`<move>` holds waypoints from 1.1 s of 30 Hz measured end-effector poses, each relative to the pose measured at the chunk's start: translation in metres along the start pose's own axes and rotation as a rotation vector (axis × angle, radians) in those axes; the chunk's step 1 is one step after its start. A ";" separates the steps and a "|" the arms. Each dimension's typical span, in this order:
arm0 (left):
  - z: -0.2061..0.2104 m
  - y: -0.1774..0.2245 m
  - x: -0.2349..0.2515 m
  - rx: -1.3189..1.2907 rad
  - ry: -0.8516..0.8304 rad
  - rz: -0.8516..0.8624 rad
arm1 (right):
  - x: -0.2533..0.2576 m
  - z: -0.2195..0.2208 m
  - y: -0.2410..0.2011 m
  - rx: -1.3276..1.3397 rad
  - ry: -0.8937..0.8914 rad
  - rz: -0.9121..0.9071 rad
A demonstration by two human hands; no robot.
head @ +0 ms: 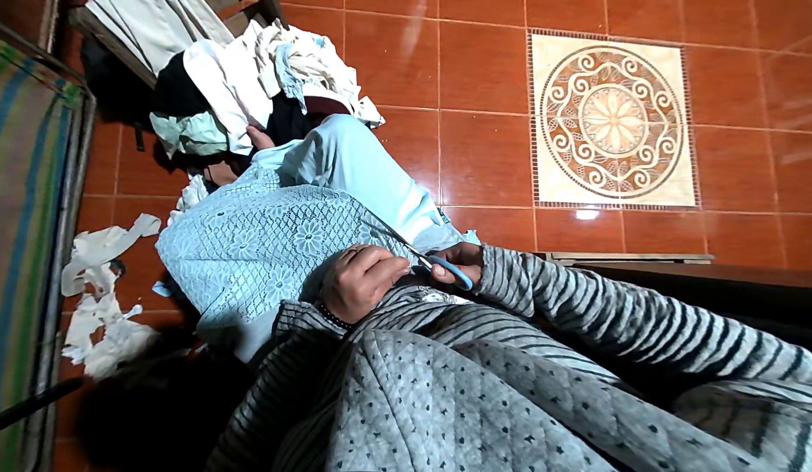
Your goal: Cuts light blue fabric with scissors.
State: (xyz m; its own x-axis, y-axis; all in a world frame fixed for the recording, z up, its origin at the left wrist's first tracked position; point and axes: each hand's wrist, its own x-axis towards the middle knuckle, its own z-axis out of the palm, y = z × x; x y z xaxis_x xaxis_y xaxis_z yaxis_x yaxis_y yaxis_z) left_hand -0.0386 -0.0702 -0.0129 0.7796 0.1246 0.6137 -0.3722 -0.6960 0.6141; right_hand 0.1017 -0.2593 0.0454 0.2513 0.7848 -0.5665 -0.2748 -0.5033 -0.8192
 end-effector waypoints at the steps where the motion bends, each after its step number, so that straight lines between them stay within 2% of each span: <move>1: 0.000 0.000 0.000 -0.001 0.001 0.001 | 0.000 0.000 0.000 -0.011 -0.008 -0.007; 33: -0.001 0.001 0.001 0.003 -0.004 0.019 | 0.005 0.006 -0.005 -0.039 0.080 0.052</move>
State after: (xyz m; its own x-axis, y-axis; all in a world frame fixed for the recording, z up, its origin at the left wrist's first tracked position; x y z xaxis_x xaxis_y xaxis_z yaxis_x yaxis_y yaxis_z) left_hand -0.0387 -0.0705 -0.0113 0.7745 0.1080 0.6233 -0.3858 -0.7002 0.6007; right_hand 0.0984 -0.2502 0.0472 0.3110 0.7270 -0.6122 -0.2537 -0.5573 -0.7906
